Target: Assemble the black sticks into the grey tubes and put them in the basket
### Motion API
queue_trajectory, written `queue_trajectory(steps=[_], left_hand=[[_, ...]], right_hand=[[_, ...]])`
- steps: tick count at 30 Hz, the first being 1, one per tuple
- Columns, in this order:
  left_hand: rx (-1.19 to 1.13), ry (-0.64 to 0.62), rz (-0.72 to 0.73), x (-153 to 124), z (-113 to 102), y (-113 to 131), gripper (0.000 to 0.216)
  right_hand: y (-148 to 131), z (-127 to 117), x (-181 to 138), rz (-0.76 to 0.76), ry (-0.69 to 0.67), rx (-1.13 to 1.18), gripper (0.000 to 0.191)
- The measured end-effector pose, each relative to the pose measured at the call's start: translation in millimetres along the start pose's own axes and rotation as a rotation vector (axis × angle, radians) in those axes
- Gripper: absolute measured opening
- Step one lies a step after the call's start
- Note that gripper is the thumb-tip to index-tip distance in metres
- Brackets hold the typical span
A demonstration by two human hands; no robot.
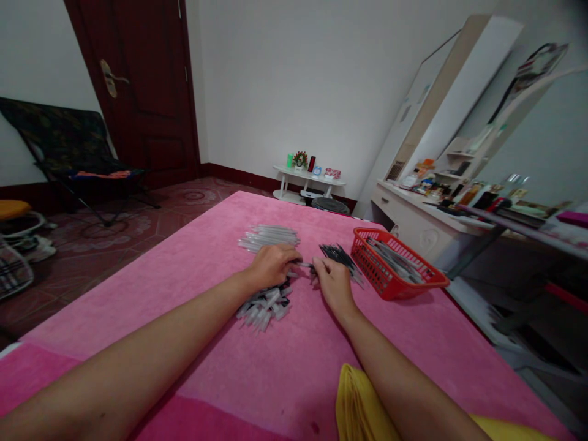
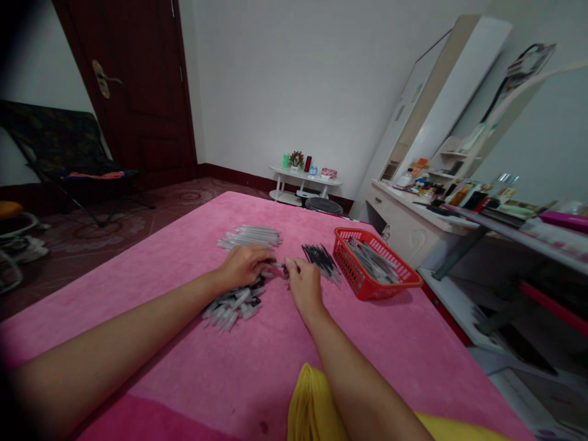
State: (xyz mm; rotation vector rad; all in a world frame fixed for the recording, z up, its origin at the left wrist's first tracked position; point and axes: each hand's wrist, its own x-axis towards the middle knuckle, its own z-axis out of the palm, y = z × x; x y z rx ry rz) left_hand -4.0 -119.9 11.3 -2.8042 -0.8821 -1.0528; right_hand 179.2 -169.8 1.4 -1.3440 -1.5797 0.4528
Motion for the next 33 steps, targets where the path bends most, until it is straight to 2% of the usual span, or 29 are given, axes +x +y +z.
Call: queue_trajectory(steps=[2, 6, 8, 11, 16, 20, 25, 29, 33], left_hand=[[0.007, 0.014, 0.001, 0.4, 0.9, -1.2, 0.021], [0.018, 0.024, -0.01, 0.4, 1.9, -5.4, 0.02], [0.017, 0.021, -0.011, 0.1, 1.8, -6.6, 0.02], [0.011, 0.01, -0.007, 0.0, 0.4, -6.6, 0.021], [0.018, 0.005, -0.008, 0.4, -2.0, -4.3, 0.02], [0.021, -0.027, 0.007, 0.8, -2.1, -3.4, 0.019], [0.028, -0.05, 0.02, 0.8, -3.4, -1.8, 0.02], [0.028, -0.063, 0.033, 1.2, -5.0, -0.6, 0.019], [0.02, -0.051, 0.024, 1.6, -4.4, -1.7, 0.019]], right_hand=[[0.8, -0.6, -0.2, 0.008, -0.032, -0.014, 0.042], [0.0, -1.5, 1.0, -0.071, 0.017, -0.066, 0.018], [-0.2, -2.0, 1.3, -0.094, -0.008, -0.076, 0.015], [0.7, -3.0, 1.0, -0.072, -0.083, -0.085, 0.03], [3.3, -3.7, 1.0, -0.093, -0.026, -0.118, 0.017], [2.1, -3.9, 0.1, -0.041, -0.117, -0.134, 0.035], [-3.0, -4.3, -0.8, -0.065, -0.08, -0.109, 0.018], [-2.5, -5.7, -1.1, -0.02, -0.124, -0.114, 0.039], [-0.5, -6.3, -0.7, -0.046, -0.089, -0.137, 0.028]])
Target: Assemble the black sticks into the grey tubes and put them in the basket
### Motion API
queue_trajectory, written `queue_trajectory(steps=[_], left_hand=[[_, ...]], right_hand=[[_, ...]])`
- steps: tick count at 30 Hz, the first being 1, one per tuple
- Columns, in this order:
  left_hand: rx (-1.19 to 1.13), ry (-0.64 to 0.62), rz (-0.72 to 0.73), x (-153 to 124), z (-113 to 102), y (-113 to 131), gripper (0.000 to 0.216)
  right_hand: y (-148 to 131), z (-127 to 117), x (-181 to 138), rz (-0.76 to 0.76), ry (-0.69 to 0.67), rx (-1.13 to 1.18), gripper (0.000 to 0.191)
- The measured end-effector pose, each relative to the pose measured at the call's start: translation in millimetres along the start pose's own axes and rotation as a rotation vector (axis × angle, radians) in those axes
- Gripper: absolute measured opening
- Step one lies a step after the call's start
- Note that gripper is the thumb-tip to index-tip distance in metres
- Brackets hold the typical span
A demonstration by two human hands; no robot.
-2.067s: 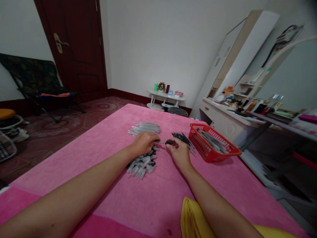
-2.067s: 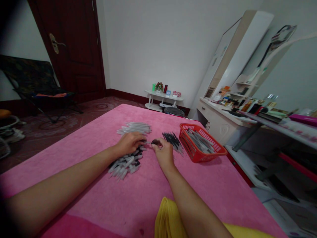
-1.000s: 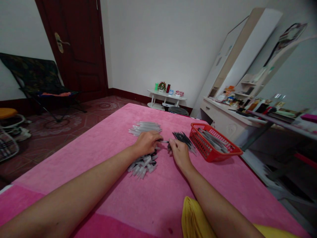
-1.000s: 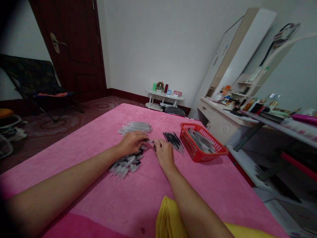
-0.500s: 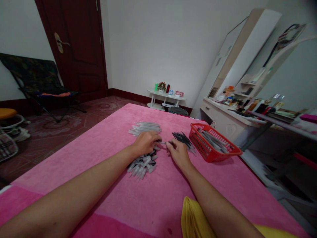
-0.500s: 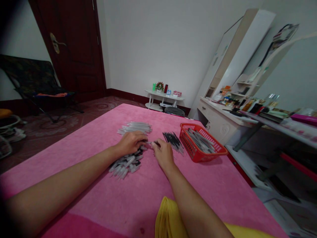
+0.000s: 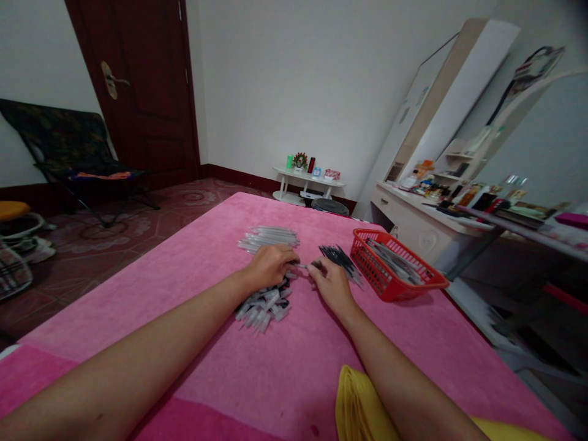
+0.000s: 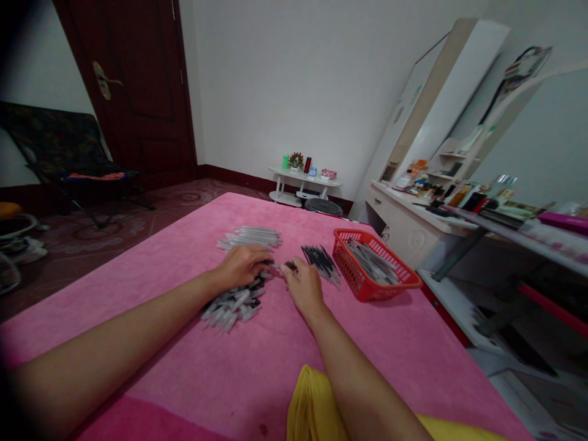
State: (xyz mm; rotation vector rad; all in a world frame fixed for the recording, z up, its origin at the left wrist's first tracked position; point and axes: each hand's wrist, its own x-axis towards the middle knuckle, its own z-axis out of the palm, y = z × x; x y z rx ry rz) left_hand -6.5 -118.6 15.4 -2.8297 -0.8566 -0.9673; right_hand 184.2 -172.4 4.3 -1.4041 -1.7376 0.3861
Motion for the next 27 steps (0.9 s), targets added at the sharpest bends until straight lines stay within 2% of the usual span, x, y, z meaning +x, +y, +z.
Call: queue_trajectory(steps=[4, 9, 14, 18, 20, 24, 27], left_hand=[[-0.001, -0.009, 0.005, -0.1, 0.9, -0.9, 0.018], [0.0, -0.01, 0.001, 0.0, 0.4, -0.4, 0.017], [0.002, -0.036, 0.025, -0.8, 1.4, -0.6, 0.017], [-0.005, -0.022, 0.007, -1.1, 2.2, -1.6, 0.019], [-0.011, -0.021, 0.006, -1.0, 2.3, -1.8, 0.019], [-0.012, -0.041, 0.046, -1.2, 2.3, -3.1, 0.019], [-0.075, 0.039, 0.024, -1.5, 2.2, -7.6, 0.021]], right_hand=[[-0.7, 0.4, 0.1, 0.029, -0.08, 0.019, 0.042], [-0.8, 1.8, 0.9, 0.03, -0.056, 0.036, 0.031], [0.0, 4.3, 1.7, 0.175, -0.177, 0.196, 0.046], [-1.6, 5.3, 1.6, 0.132, -0.088, 0.216, 0.035], [-2.3, 6.3, 1.3, 0.103, -0.086, 0.202, 0.033], [-0.6, 7.1, 1.9, 0.213, -0.209, 0.299, 0.042], [5.1, 1.7, 4.7, 0.254, -0.157, 0.303, 0.047]])
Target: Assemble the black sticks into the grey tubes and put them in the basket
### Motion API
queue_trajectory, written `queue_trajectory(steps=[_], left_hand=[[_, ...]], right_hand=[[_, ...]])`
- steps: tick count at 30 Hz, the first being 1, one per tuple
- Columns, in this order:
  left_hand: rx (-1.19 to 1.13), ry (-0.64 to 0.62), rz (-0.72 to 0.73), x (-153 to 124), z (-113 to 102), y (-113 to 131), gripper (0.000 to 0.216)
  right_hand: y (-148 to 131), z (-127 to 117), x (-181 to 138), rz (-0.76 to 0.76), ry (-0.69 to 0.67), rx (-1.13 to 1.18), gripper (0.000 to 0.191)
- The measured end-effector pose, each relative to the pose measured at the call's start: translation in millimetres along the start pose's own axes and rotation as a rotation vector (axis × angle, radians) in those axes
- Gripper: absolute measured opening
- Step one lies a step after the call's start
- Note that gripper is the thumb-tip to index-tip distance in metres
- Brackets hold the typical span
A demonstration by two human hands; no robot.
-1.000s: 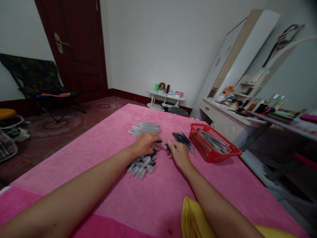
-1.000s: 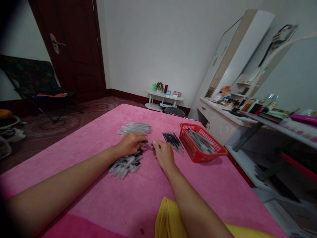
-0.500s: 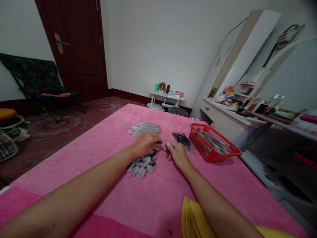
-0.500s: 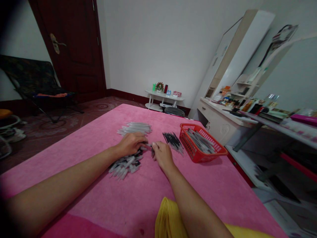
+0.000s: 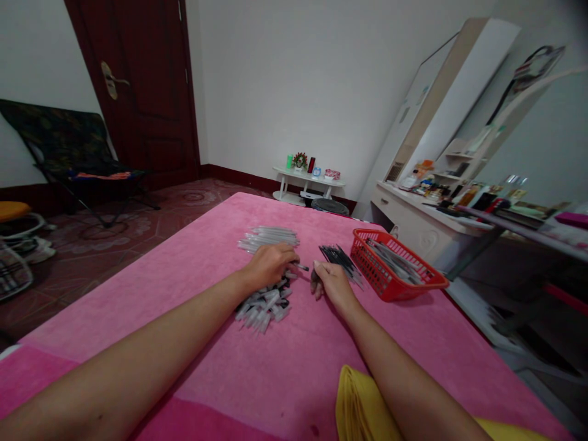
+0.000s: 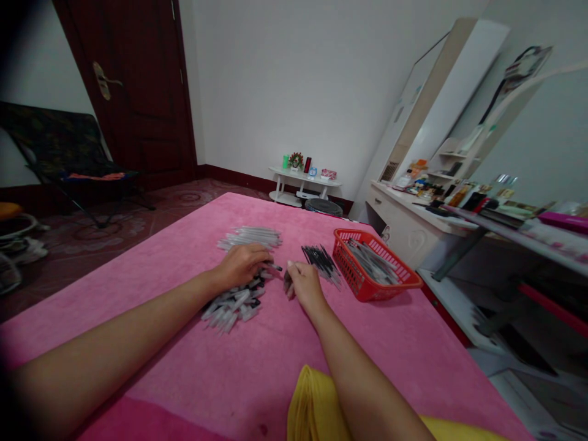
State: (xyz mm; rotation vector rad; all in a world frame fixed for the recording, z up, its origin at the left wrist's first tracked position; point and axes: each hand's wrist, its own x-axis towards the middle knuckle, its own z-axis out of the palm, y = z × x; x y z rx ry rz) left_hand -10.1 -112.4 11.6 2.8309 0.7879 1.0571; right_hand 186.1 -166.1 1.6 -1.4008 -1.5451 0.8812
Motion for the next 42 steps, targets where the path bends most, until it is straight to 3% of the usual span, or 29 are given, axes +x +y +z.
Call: queue_trajectory(steps=[2, 5, 9, 12, 17, 21, 27, 34, 42], left_hand=[[-0.092, 0.128, -0.073, 0.7, -0.3, -4.4, 0.021], [-0.326, 0.365, -0.263, 4.6, -1.2, -10.1, 0.016], [-0.782, 0.639, -0.496, 12.7, -4.1, -14.1, 0.02], [-1.03, 0.741, -0.613, 15.4, -5.9, -16.1, 0.034], [-1.208, 0.735, -0.731, 12.5, -1.2, -18.4, 0.047], [-1.286, 0.711, -0.774, 11.3, 3.5, -16.5, 0.046], [-1.355, 0.752, -0.824, 10.8, 1.4, -13.7, 0.038], [-1.404, 0.765, -0.859, 8.8, 3.8, -20.0, 0.033], [-1.444, 0.715, -0.891, 9.3, 2.6, -14.7, 0.027]], right_hand=[[3.0, -7.5, 2.5, -0.073, 0.125, -0.127, 0.041], [7.6, -15.4, 5.0, -0.231, 0.23, -0.366, 0.014], [6.3, -8.4, 2.2, -0.392, 0.095, -0.467, 0.023], [-0.6, 6.2, -1.6, -0.458, 0.003, -0.535, 0.022], [-6.9, 24.7, -0.9, -0.424, 0.012, -0.675, 0.021], [-4.4, 24.3, -0.4, -0.407, 0.022, -0.654, 0.02], [0.4, 15.1, -2.6, -0.386, 0.095, -0.302, 0.032], [-2.1, 12.9, 1.0, -0.031, 0.2, 0.271, 0.024], [-1.6, 7.4, 1.7, -0.035, 0.345, 0.362, 0.031]])
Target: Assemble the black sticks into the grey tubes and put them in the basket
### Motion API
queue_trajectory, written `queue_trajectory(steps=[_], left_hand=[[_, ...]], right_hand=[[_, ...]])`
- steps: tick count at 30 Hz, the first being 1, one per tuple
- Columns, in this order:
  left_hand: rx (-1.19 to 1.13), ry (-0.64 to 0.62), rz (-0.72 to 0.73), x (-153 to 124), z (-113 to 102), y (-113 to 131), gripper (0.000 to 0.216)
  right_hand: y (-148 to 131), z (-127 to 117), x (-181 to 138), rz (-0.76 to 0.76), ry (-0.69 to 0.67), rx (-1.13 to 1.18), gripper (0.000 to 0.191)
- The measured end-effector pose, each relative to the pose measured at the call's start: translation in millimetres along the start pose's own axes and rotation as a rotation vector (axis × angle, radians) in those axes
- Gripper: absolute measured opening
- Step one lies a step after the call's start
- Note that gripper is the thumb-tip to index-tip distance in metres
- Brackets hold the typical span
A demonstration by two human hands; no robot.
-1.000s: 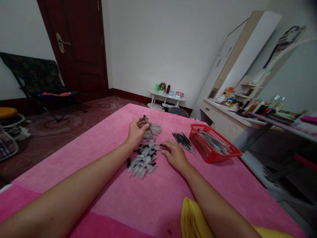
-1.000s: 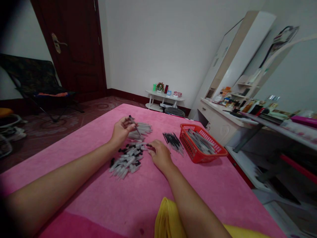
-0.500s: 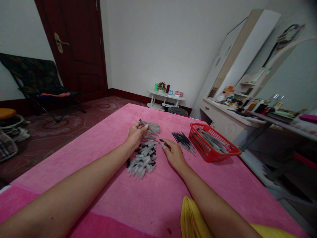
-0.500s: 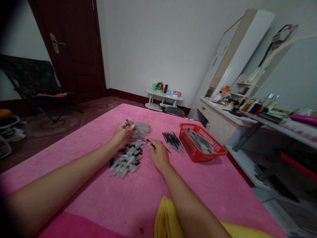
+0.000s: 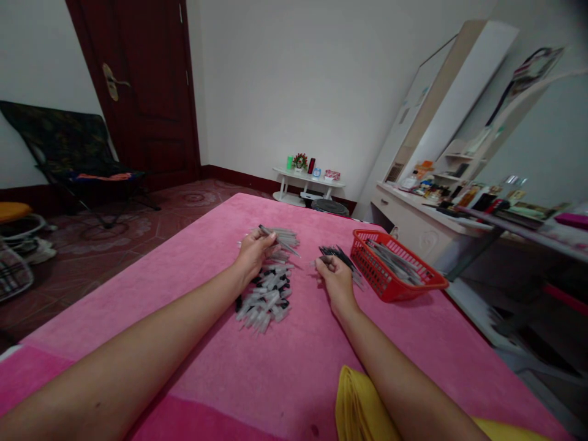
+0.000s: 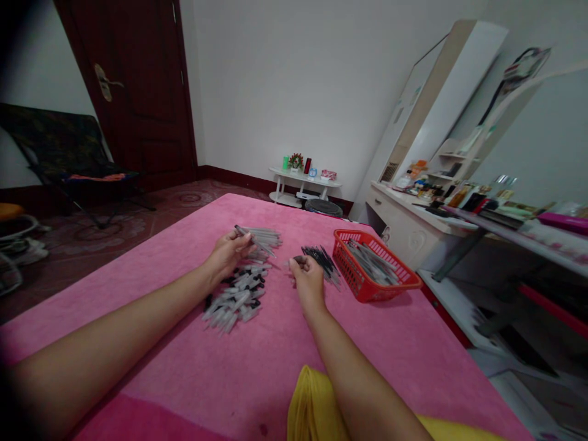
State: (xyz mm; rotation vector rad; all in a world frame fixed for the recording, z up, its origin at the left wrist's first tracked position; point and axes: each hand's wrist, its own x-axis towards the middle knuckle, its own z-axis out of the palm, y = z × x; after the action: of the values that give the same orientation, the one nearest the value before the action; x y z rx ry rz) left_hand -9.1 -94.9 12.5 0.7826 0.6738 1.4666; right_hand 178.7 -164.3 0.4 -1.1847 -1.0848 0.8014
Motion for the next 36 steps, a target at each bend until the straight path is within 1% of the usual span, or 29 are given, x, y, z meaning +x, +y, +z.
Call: queue_trajectory(steps=[3, 6, 18, 21, 24, 28, 31, 33, 36], left_hand=[[0.009, -0.015, -0.011, -3.9, 3.9, 1.2, 0.025], [0.009, -0.022, -0.022, -6.2, 6.7, 1.8, 0.025], [-0.007, -0.019, -0.029, -7.0, 8.4, 1.4, 0.025], [0.007, -0.032, -0.036, -8.9, 10.4, 0.7, 0.026], [0.028, -0.048, -0.046, -10.2, 12.4, -0.8, 0.026], [0.023, -0.023, -0.072, -10.5, 13.9, -2.2, 0.028], [0.025, -0.024, -0.088, -11.3, 14.4, -2.2, 0.029], [0.035, -0.039, -0.077, -13.1, 15.3, -1.7, 0.032], [0.049, -0.094, -0.031, -17.3, 17.7, -0.2, 0.038]], right_hand=[[-0.6, 1.1, -1.9, 0.083, -0.028, 0.12, 0.035], [-0.8, 2.3, -3.7, 0.123, -0.057, 0.16, 0.036], [0.0, 4.2, -4.0, 0.105, -0.09, 0.083, 0.03], [-1.1, 5.2, -4.6, 0.073, -0.099, 0.045, 0.028], [-1.8, 5.3, -4.4, 0.014, -0.109, -0.045, 0.023], [-0.5, 3.9, -3.7, -0.112, -0.123, -0.21, 0.016], [-0.9, 2.1, -3.8, -0.184, -0.118, -0.282, 0.013], [-3.4, 0.6, -4.1, -0.183, -0.115, -0.28, 0.011], [-9.3, -2.0, -4.4, -0.144, -0.11, -0.237, 0.009]])
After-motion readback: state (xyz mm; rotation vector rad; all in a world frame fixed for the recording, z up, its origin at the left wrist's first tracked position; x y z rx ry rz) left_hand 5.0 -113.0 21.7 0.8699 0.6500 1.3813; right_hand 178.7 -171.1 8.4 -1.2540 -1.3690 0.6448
